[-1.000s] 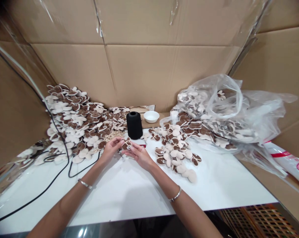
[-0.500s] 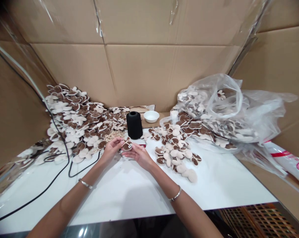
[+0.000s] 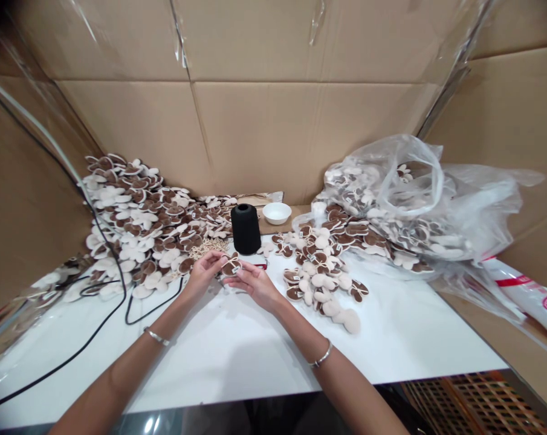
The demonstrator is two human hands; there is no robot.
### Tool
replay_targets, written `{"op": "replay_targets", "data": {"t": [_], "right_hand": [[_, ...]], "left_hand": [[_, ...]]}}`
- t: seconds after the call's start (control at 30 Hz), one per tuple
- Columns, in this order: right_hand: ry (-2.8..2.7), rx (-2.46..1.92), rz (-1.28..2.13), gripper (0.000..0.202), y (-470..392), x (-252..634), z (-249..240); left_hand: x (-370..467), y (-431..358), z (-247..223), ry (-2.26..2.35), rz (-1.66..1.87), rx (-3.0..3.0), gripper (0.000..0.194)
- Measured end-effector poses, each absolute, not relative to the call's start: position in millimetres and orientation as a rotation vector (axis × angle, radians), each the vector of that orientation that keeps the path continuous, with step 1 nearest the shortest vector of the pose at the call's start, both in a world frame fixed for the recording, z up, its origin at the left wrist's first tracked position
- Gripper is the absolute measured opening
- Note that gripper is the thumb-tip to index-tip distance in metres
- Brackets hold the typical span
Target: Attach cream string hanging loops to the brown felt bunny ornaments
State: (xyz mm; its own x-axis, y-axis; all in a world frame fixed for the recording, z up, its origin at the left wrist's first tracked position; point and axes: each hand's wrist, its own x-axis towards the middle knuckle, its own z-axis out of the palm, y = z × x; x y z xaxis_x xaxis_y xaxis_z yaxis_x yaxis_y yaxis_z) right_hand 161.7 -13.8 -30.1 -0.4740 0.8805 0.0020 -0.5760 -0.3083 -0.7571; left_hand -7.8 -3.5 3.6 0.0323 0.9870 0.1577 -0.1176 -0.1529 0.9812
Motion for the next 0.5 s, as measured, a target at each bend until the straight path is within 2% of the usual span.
{"op": "replay_targets", "data": {"t": [0.17,0.5], "right_hand": [[-0.909,-0.562,1.911,0.032,-14.3,161.6,-28.0],[-0.978,-0.666,1.783,0.038,-12.2,160.5,-26.5]], "left_hand": [[-9.6,-2.9,0.8,1.021,1.331,1.27,0.027],[-14.8,7.5,-14.9,1.005,1.31,1.263,0.03]]}}
